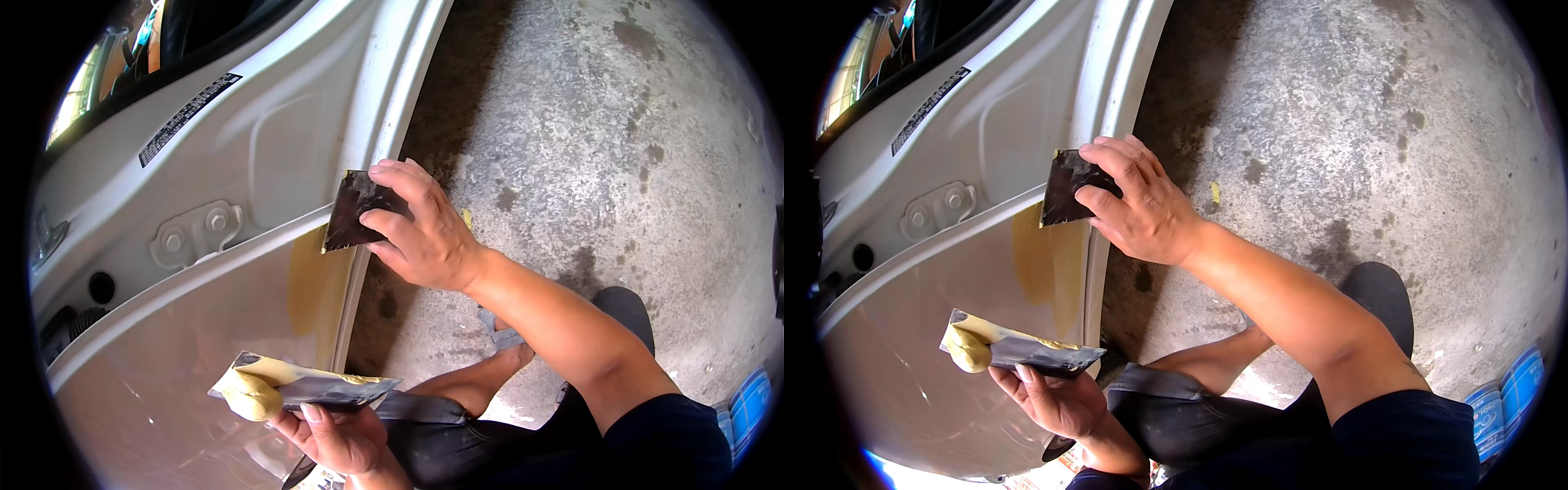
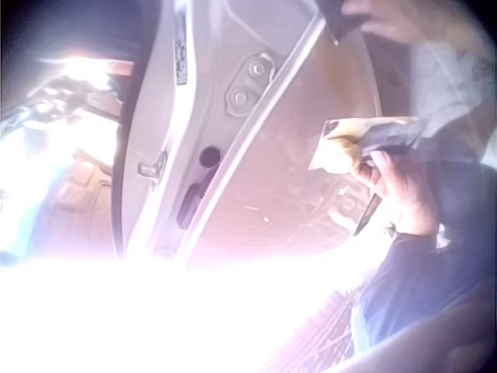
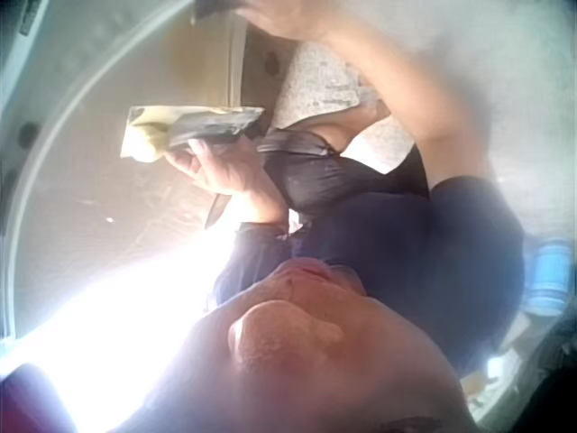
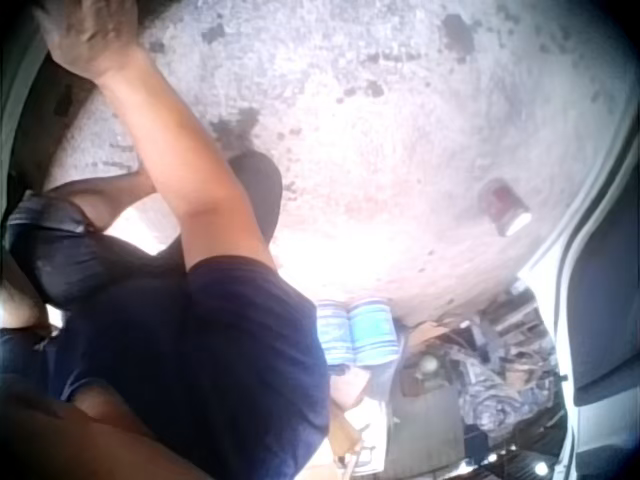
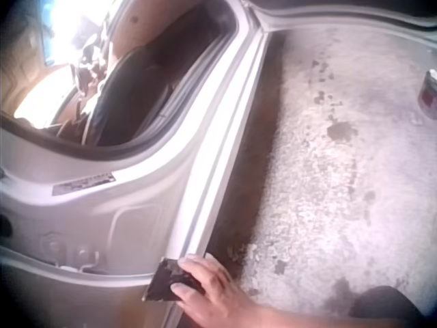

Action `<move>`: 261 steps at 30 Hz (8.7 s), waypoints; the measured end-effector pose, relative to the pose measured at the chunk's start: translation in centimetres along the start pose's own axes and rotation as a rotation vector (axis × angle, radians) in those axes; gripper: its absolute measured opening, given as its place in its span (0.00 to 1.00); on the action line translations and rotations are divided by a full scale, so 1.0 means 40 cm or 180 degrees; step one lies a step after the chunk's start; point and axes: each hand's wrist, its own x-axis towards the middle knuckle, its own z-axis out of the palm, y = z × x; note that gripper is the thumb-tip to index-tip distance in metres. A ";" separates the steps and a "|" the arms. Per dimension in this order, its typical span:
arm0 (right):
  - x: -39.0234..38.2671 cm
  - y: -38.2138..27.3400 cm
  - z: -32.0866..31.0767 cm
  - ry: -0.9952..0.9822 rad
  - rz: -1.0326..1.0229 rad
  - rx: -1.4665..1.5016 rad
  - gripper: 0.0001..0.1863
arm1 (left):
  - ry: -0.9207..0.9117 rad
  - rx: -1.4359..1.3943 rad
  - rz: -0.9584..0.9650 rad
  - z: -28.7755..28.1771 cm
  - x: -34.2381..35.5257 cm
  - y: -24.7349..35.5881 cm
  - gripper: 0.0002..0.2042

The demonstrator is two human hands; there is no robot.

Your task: The person applies body filler to a dent on a car door using a spreader. They smooth the filler across the damaged area, then retrieve more filler from a can and continue applying it to the same spot.

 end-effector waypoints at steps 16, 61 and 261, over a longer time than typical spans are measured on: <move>-0.024 0.017 0.001 0.0057 0.0116 0.0168 0.24 | -0.0576 -0.0300 0.0053 -0.007 0.013 -0.007 0.25; -0.041 -0.203 0.075 0.0484 0.1992 0.0992 0.28 | -0.0570 -0.0244 0.0278 -0.028 -0.007 0.018 0.23; 0.266 -0.726 0.061 -0.0005 0.2397 0.0962 0.26 | -0.0974 0.1095 -0.4008 -0.581 -0.162 0.330 0.18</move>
